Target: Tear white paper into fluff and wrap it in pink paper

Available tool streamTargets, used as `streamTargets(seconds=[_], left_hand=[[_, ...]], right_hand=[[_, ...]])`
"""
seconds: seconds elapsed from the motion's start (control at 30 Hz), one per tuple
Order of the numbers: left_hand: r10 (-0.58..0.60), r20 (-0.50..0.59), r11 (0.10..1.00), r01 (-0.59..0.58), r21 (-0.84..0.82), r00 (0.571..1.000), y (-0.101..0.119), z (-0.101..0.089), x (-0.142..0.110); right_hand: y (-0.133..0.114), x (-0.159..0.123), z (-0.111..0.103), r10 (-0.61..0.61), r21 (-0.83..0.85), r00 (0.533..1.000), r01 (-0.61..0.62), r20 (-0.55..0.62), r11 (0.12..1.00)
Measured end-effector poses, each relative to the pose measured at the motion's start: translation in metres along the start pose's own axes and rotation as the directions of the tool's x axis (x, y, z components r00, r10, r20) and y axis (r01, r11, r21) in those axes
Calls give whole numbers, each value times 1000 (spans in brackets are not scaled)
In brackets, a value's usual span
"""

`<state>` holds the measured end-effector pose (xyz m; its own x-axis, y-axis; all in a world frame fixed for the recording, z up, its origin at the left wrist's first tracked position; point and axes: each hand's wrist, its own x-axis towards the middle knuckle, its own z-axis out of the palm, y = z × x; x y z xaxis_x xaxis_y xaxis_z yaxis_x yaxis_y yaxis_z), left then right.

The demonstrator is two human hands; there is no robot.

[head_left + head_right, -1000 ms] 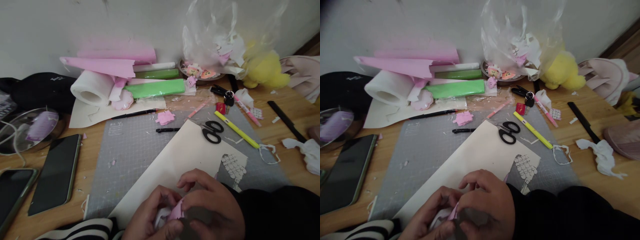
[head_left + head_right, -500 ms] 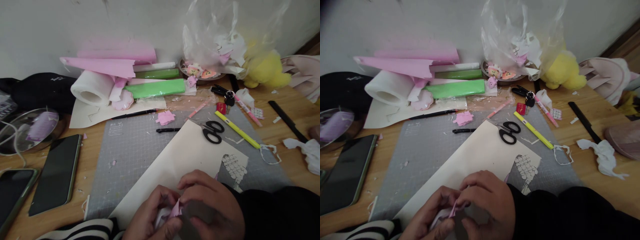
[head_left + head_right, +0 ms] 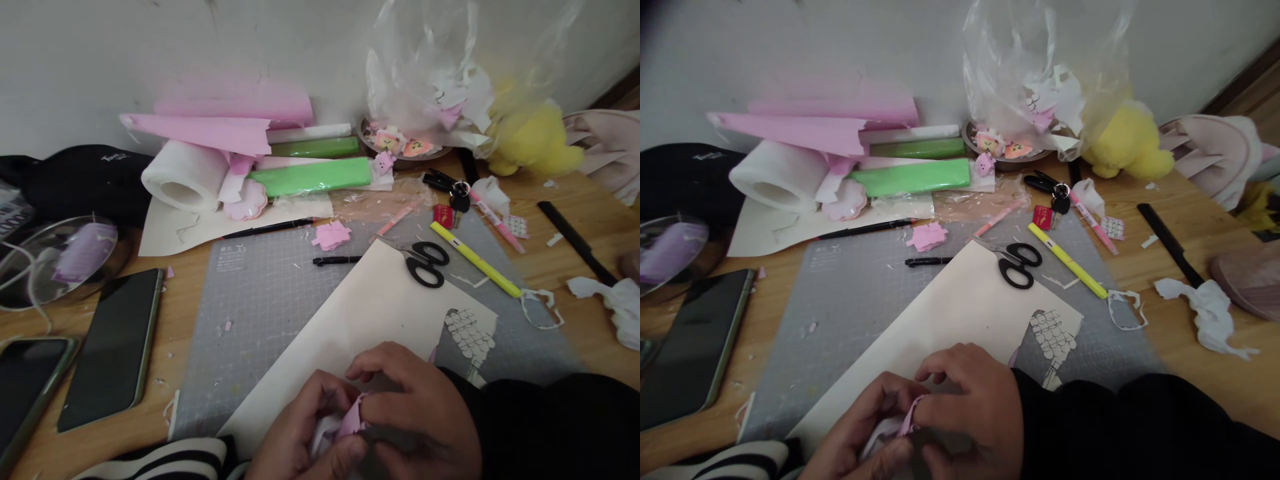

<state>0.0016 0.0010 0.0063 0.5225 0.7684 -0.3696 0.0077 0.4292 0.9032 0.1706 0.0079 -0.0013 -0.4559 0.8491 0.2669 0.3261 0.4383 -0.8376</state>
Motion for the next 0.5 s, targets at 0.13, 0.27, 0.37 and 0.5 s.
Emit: streamTargets(seconds=[0.13, 0.27, 0.37, 0.5], left_hand=[[-2, -5, 1000, 2, 9, 1000, 1, 0, 0], [-11, 0, 999, 11, 34, 1000, 2, -1, 0], [-9, 16, 1000, 8, 29, 1000, 2, -1, -1], [-11, 27, 1000, 11, 3, 1000, 3, -1, 0]], right_hand=[[-4, 0, 2, 59, 55, 987, -51, -148, 997], [-8, 0, 0, 104, 101, 971, -84, -217, 991], [-8, -1, 1, 90, 109, 971, -68, -222, 992], [-6, -1, 4, 105, 102, 973, -86, -203, 991]])
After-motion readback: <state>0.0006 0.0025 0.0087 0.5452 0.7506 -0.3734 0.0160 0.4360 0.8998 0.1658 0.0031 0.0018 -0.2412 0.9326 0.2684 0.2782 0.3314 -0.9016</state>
